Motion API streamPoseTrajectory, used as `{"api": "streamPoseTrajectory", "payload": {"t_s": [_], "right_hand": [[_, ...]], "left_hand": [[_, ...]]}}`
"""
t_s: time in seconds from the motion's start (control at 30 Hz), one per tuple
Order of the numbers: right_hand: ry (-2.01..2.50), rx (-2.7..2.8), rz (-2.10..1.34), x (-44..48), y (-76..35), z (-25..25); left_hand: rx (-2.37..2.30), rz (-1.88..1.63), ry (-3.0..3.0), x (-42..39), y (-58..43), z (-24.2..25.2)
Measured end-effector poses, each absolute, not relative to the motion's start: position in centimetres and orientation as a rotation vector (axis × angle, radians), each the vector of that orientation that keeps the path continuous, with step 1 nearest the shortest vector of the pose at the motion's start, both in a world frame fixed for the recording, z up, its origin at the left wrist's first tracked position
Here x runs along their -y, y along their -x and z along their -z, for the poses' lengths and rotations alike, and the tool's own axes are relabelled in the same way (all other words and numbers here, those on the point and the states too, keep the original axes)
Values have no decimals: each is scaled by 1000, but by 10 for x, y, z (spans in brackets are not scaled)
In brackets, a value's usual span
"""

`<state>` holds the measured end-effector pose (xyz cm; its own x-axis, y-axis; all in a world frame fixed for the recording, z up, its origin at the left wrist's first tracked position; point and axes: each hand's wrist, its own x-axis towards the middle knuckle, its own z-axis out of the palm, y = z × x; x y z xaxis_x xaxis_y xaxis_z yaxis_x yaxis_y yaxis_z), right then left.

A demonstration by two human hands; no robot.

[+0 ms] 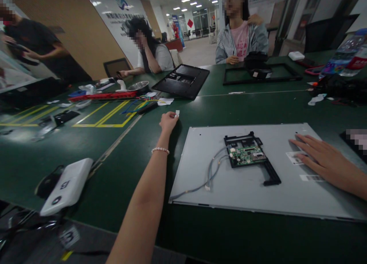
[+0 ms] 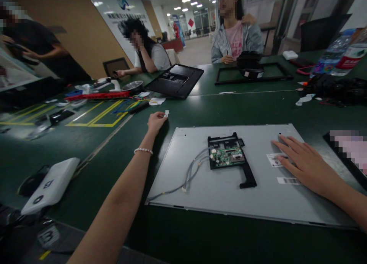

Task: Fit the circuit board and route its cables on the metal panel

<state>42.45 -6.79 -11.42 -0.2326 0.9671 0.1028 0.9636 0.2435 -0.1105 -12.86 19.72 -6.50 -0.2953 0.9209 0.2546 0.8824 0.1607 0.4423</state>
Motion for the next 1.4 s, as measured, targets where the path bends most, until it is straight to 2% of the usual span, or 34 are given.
{"api": "streamPoseTrajectory", "payload": {"t_s": [0.27,0.7,1.03,1.4], "right_hand": [[1846,2353,-26,69,-422,111],[1843,2348,-31,68,-425,113],[1840,2351,-31,69,-427,116],[1832,2350,-36,70,-426,115]], "left_hand": [[-2441,-799,-1787,-194,125,64],[-2314,-853,-1810,-198,130,67],[-2246,-768,-2039,-200,127,69],[-2087,-501,-1921,-193,127,33]]}}
